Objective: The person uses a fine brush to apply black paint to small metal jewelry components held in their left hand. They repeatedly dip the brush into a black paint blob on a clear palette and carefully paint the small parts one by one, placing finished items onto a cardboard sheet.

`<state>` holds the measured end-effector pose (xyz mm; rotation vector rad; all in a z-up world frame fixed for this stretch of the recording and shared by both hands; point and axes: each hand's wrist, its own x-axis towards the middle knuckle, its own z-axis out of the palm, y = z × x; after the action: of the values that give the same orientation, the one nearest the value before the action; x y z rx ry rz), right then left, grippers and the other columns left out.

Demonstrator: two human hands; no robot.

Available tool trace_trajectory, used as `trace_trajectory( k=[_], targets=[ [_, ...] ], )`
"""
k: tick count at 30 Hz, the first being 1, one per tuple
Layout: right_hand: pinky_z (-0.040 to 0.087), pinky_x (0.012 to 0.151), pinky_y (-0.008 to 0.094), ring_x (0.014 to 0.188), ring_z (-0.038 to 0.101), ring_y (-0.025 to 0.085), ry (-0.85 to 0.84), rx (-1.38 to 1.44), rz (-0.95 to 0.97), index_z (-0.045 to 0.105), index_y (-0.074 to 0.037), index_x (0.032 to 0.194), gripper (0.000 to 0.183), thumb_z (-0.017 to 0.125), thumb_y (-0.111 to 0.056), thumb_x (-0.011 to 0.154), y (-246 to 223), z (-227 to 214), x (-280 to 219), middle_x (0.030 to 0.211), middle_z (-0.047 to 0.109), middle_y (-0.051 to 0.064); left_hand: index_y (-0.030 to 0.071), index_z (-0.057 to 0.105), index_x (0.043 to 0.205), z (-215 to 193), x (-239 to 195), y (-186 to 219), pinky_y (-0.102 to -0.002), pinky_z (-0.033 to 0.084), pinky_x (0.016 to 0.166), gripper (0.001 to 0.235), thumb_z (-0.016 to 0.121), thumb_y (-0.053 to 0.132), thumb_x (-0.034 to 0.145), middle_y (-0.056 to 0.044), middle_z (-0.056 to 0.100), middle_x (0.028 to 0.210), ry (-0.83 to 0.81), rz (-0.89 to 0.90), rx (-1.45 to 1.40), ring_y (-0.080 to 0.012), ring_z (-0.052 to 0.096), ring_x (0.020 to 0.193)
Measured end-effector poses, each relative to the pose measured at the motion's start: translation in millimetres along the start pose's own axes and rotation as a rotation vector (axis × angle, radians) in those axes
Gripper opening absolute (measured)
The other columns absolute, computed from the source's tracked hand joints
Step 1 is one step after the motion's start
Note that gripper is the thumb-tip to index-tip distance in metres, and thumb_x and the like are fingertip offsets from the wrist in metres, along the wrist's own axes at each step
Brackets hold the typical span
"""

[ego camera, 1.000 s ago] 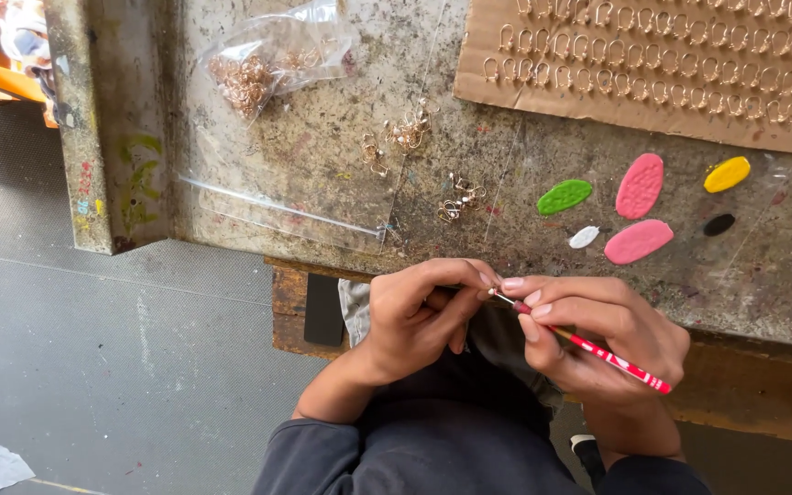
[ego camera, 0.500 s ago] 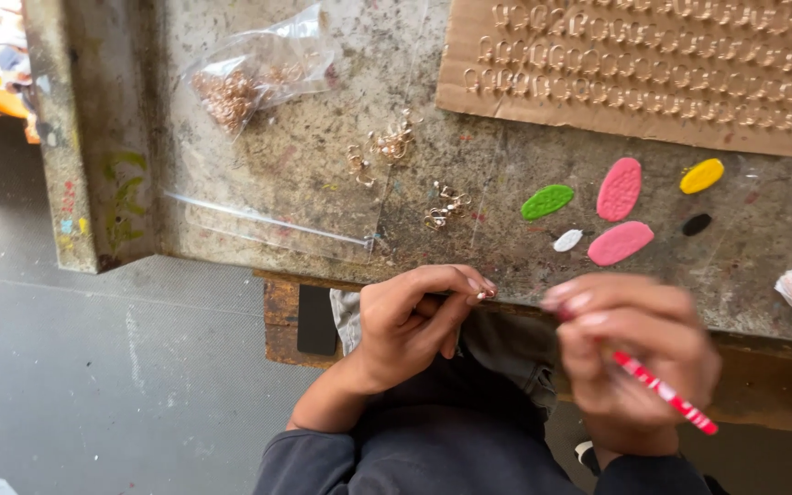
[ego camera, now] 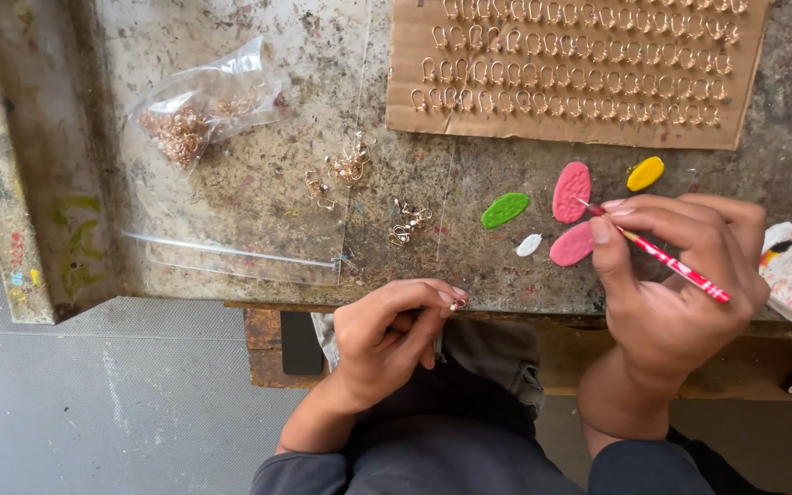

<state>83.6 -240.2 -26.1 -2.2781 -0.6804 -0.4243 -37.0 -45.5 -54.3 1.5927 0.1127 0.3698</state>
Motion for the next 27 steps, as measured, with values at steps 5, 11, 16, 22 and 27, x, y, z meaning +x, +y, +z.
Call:
trace_trajectory(
  k=[5,11,16,22,27],
  targets=[
    [0.051,0.094,0.044,0.103,0.059,0.037,0.002,0.013,0.002,0.069,0.009,0.102,0.017,0.082,0.001,0.109,-0.5,0.2,0.0,0.100,0.075,0.022,-0.002,0.063,0.100,0.2,-0.9,-0.9,-0.016,0.056,0.049,0.008,0.063,-0.009,0.097,-0.023,0.074,0.105,0.001,0.007,-0.016,-0.0106,0.062,0.043],
    [0.051,0.095,0.045,0.102,0.059,0.037,-0.002,0.006,-0.004,0.069,0.009,0.102,0.017,0.082,0.001,0.110,-0.9,0.3,-0.1,0.100,0.076,0.021,-0.003,0.063,0.100,-0.2,-0.3,-0.8,-0.016,0.057,0.049,0.007,0.063,-0.009,0.097,-0.025,0.074,0.104,-0.002,0.010,-0.021,-0.0109,0.063,0.043],
    [0.051,0.095,0.044,0.101,0.060,0.036,-0.009,0.013,-0.007,0.069,0.008,0.101,0.017,0.082,0.000,0.109,-2.4,0.5,0.8,0.100,0.076,0.021,-0.002,0.063,0.100,-0.5,-0.4,-0.3,-0.015,0.055,0.048,0.007,0.063,-0.008,0.097,-0.024,0.074,0.105,-0.004,0.004,-0.017,-0.0108,0.063,0.043],
    [0.051,0.093,0.045,0.103,0.059,0.037,0.023,0.061,0.007,0.068,0.011,0.101,0.017,0.080,0.002,0.109,-4.3,0.9,-0.8,0.097,0.074,0.025,-0.002,0.064,0.100,0.2,-0.3,1.1,-0.015,0.055,0.045,0.006,0.063,-0.007,0.098,-0.024,0.074,0.105,0.007,-0.015,-0.016,-0.0113,0.062,0.044],
    [0.057,0.094,0.048,0.093,0.068,0.039,0.134,0.250,0.064,0.057,0.010,0.107,0.019,0.075,0.003,0.109,0.5,5.2,-13.3,0.101,0.066,0.032,-0.001,0.063,0.102,0.5,-1.1,-1.5,-0.027,0.066,0.078,0.006,0.063,-0.007,0.099,-0.022,0.074,0.099,0.029,0.022,-0.007,-0.0234,0.080,0.083]
  ],
)
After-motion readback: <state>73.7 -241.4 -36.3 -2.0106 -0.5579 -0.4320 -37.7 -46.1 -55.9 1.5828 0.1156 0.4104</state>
